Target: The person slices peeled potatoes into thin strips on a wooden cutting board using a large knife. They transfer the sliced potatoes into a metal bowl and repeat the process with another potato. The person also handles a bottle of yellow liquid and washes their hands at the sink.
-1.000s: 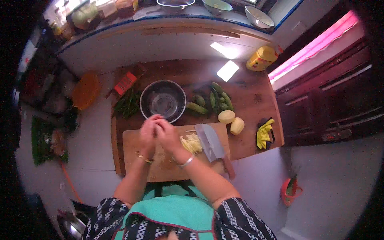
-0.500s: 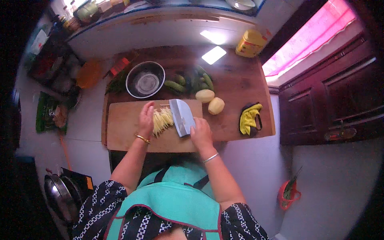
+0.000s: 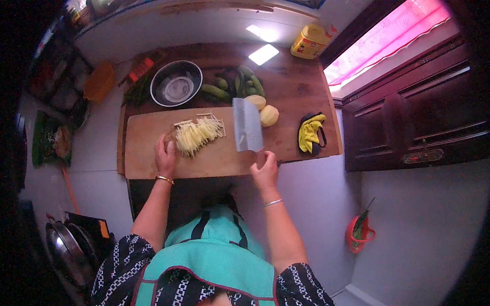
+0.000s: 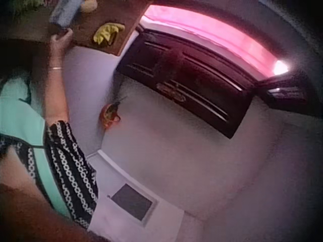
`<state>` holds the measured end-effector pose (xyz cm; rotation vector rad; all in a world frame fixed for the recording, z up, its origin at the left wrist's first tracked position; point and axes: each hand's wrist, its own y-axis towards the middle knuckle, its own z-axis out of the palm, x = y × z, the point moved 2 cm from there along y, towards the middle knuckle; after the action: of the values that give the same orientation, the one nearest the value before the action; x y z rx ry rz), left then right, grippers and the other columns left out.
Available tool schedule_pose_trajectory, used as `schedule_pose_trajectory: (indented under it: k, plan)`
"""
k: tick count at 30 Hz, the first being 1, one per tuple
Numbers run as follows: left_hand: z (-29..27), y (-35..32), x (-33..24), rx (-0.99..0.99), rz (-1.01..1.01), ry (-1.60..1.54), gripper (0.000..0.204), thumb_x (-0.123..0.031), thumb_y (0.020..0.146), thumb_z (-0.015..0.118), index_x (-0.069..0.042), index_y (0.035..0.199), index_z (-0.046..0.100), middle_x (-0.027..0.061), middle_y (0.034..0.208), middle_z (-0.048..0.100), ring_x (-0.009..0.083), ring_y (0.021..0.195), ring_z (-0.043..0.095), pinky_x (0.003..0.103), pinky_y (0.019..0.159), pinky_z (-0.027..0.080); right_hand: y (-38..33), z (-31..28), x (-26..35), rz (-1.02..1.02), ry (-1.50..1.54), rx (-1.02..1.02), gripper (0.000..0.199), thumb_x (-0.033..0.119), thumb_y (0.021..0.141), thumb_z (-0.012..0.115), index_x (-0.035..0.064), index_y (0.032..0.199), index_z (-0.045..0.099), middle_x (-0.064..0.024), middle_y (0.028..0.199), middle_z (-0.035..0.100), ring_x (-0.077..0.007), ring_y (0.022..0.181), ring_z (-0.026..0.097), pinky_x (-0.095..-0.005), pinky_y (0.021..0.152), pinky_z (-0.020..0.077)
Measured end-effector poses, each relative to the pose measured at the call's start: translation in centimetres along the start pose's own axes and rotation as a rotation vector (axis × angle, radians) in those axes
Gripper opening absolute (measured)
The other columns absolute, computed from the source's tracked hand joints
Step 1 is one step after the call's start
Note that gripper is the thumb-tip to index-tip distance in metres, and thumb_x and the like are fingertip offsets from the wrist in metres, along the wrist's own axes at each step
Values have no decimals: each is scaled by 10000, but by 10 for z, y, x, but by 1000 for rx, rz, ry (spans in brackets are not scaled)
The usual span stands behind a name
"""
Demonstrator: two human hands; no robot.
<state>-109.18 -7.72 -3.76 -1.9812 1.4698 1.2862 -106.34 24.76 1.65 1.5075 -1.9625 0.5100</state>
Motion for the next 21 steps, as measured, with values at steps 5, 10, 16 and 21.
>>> schedule_pose_trajectory:
  k: [5, 10, 16, 21]
  plan:
    - [23, 28, -1, 121, 223, 146, 535, -348, 877, 529, -50, 1311, 433, 192, 1345, 431, 357, 1262, 377, 436, 1053, 282, 4, 0, -19, 75, -94, 19, 502, 98, 706, 666, 27, 1163, 471, -176, 1093, 564, -312, 1019, 560, -379, 884, 451]
    - [44, 31, -14, 292, 332, 249, 636, -449, 841, 560, -60, 1325, 422, 191, 1371, 399, 369, 1286, 335, 455, 1062, 264, -11, 20, 2, -92, -66, 78, 563, 62, 724, 649, 29, 1248, 446, -182, 1167, 534, -321, 1100, 521, -379, 941, 429]
    - [58, 15, -35, 216, 299, 172, 760, -510, 747, 652, -65, 1320, 426, 209, 1365, 382, 388, 1273, 333, 466, 1055, 268, -47, 52, 49, -121, 7, 209, 569, 72, 736, 658, 12, 1253, 431, -198, 1184, 517, -357, 1092, 515, -394, 932, 434]
    - [59, -6, -55, 79, 223, 115, 755, -412, 705, 721, -53, 1303, 432, 243, 1336, 386, 396, 1241, 361, 466, 1038, 299, -81, 70, 71, -105, 64, 242, 590, 94, 748, 671, 14, 1271, 409, -210, 1189, 510, -369, 1100, 512, -403, 916, 442]
